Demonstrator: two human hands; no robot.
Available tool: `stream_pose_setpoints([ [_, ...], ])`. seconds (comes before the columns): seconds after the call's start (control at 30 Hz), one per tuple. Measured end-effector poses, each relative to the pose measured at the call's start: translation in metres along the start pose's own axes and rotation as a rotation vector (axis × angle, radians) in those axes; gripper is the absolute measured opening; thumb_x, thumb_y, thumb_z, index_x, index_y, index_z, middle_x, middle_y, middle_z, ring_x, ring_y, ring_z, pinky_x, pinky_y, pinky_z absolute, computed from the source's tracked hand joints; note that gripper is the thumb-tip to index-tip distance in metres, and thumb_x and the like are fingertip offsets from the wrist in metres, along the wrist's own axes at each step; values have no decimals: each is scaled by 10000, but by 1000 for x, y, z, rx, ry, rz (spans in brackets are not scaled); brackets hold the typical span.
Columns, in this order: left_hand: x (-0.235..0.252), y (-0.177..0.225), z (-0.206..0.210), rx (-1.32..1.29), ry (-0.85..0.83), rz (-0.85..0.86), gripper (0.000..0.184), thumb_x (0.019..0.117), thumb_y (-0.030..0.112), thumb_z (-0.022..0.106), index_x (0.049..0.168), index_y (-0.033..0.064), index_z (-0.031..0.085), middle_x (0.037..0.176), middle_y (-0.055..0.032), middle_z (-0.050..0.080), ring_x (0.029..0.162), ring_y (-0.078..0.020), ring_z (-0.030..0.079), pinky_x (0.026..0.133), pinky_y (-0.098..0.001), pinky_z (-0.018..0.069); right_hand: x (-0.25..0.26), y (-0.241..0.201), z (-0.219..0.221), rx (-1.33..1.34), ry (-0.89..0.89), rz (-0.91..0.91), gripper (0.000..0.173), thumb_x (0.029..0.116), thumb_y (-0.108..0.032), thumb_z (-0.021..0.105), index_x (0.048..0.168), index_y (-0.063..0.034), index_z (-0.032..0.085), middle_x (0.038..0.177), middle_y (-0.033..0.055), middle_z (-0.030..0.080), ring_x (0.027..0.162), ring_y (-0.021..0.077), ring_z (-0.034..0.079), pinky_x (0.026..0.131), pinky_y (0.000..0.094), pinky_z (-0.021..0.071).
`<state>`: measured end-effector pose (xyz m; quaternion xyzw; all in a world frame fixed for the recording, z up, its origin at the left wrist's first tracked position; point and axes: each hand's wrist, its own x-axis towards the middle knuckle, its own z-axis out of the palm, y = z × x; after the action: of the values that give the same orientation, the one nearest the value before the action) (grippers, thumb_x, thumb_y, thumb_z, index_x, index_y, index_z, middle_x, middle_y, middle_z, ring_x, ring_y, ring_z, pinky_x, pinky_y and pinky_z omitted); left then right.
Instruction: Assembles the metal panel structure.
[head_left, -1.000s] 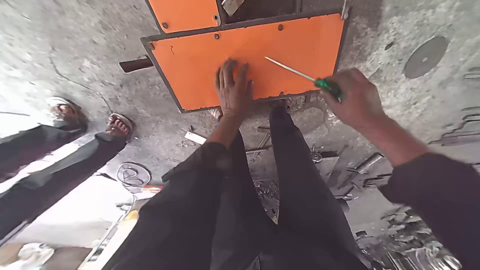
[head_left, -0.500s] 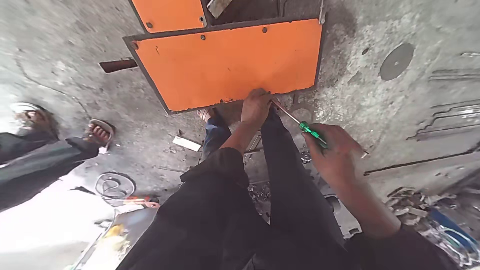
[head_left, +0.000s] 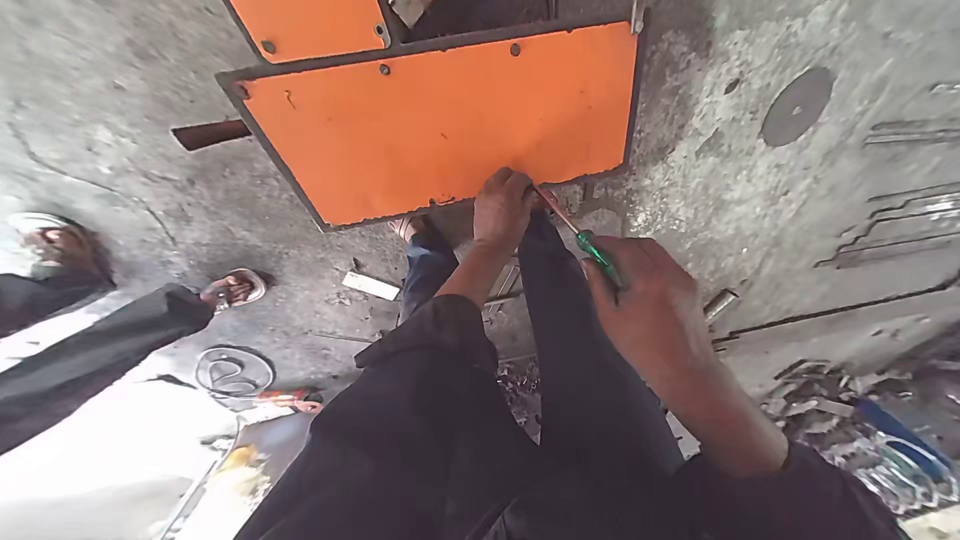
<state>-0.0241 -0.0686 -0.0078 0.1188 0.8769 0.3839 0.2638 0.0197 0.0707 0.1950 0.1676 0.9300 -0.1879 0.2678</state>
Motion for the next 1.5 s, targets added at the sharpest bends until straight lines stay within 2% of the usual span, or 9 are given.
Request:
stream_pose_setpoints([
  [0.27, 7, -6, 4, 28, 15, 15, 117, 925, 69, 670, 945, -9, 755, 978, -191, 718, 959, -357, 707, 879, -495, 569, 10, -22, 2, 11, 67, -292, 249, 979, -135, 667, 1210, -55, 712, 1124, 125, 722, 1027, 277, 697, 863, 383, 590],
  [0.53, 7, -6, 2, -23, 29, 13, 119, 937, 71, 672, 973, -6, 755, 976, -191, 725, 927, -351, 717, 845, -498, 577, 13, -42, 13, -101, 128, -234, 256, 988, -282, 668, 1110, -61, 711, 929, 119, 694, 789, 272, 700, 609, 374, 569],
  [0.93, 2, -7, 2, -89, 69, 64, 148, 955, 49, 638, 965, -7, 775, 988, -177, 740, 932, -314, 727, 857, -454, 586, 23, -63, 13, -163, 6, -275, 241, 989, -264, 658, 997, -27, 699, 878, 138, 595, 660, 260, 636, 500, 341, 514],
  [1.03, 5, -4, 0, -51, 21, 19, 164, 964, 80, 626, 968, -11, 763, 1007, -186, 731, 941, -330, 717, 841, -480, 577, 35, -70, -3, -211, -178, -347, 110, 959, -73, 636, 1025, -13, 702, 916, 161, 563, 723, 278, 637, 535, 337, 521],
  [1.23, 11, -7, -1, 18, -37, 77, 176, 981, 79, 618, 1056, 12, 763, 1032, -198, 716, 940, -367, 715, 832, -521, 586, 37, -65, -11, -428, -440, -635, 189, 983, -24, 553, 982, -20, 743, 1098, 190, 666, 954, 341, 669, 728, 410, 558],
  [1.33, 12, -7, -1, 9, -51, 110, 156, 958, 42, 616, 1004, -11, 755, 1031, -200, 723, 949, -365, 719, 839, -519, 588, 39, -46, -10, -271, -298, -646, 171, 970, -89, 614, 1086, -59, 736, 1097, 174, 679, 973, 348, 671, 778, 464, 557],
  [1.4, 10, -10, 0, -4, -43, 115, 139, 948, 65, 643, 993, -11, 751, 1026, -199, 724, 924, -357, 723, 811, -521, 592, 41, -35, -2, -108, -97, -608, 238, 1011, -286, 622, 1144, -119, 728, 1162, 143, 678, 1103, 331, 655, 903, 479, 544],
  [1.43, 11, -14, 1, -5, -28, 134, 128, 944, 85, 667, 983, -6, 748, 1011, -195, 723, 898, -352, 722, 781, -517, 593, 43, -32, 6, 11, 3, -588, 301, 1016, -392, 618, 1094, -126, 736, 1140, 119, 680, 1131, 302, 645, 942, 457, 536],
  [1.5, 6, -21, 4, -3, -28, 174, 123, 961, 128, 685, 984, 16, 730, 996, -175, 698, 872, -334, 699, 754, -496, 580, 44, -35, 30, 402, 137, -524, 385, 987, -452, 649, 900, -86, 729, 918, 68, 668, 944, 215, 650, 852, 376, 544],
])
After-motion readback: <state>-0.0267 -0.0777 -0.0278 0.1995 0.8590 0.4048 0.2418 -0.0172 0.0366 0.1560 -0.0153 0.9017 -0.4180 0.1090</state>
